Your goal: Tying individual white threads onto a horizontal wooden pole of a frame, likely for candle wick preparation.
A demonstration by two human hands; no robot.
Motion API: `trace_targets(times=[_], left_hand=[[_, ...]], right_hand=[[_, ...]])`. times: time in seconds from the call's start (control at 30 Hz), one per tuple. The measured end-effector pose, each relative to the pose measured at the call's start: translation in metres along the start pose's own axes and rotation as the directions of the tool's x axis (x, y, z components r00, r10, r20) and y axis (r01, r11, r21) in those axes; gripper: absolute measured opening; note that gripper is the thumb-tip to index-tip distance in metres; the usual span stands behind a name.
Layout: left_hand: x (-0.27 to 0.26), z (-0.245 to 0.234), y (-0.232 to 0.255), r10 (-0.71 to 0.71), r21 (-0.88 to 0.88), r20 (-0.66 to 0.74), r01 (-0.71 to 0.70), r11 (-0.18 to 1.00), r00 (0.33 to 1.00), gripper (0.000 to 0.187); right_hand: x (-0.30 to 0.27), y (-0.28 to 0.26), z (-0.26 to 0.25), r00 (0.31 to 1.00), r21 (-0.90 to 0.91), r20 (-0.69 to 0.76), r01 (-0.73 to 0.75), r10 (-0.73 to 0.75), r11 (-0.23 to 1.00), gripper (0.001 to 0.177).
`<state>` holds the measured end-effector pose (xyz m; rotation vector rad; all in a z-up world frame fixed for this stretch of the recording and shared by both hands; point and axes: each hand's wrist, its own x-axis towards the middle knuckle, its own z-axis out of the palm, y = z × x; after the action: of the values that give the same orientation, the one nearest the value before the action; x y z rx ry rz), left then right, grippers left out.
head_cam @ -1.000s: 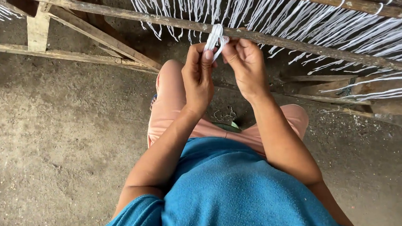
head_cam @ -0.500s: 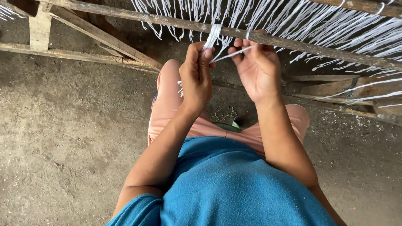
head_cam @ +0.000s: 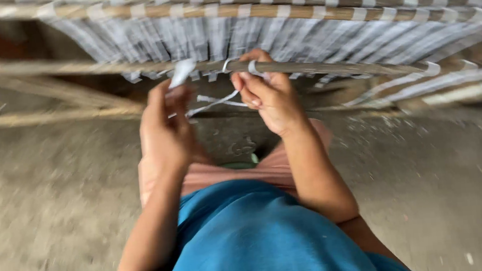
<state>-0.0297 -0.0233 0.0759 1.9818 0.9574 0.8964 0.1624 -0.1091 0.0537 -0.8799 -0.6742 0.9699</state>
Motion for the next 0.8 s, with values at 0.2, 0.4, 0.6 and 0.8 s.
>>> trace_targets(times=[0.2,0.4,0.6,0.8], left_hand=[[0.009,0.04,-0.051,0.176,-0.222,-0.141,-0.205,0.953,0.974,0.016],[0.019,0.054,-0.058,0.252,-0.273,-0.255,-0.319,0.908,0.934,0.016],[0.02,0.056,-0.062,0.274,-0.281,-0.264,-0.345,0.896,0.925,0.019],[0.018,0.052,-0.057,0.279,-0.241,-0.265,-0.344,0.907,0.923,0.018]], right_hand=[[-0.054,-0.042,-0.12,0.977,0.128,-0.192,-0.066,0.09,0.99,0.02],[-0.086,-0.082,-0.145,0.93,0.188,-0.351,-0.04,0.105,0.981,0.035],[-0.075,-0.051,-0.155,0.948,0.126,-0.32,0.037,0.005,0.991,0.042],[-0.066,0.048,-0.159,0.803,-0.387,-0.556,-0.023,-0.213,0.922,0.069]])
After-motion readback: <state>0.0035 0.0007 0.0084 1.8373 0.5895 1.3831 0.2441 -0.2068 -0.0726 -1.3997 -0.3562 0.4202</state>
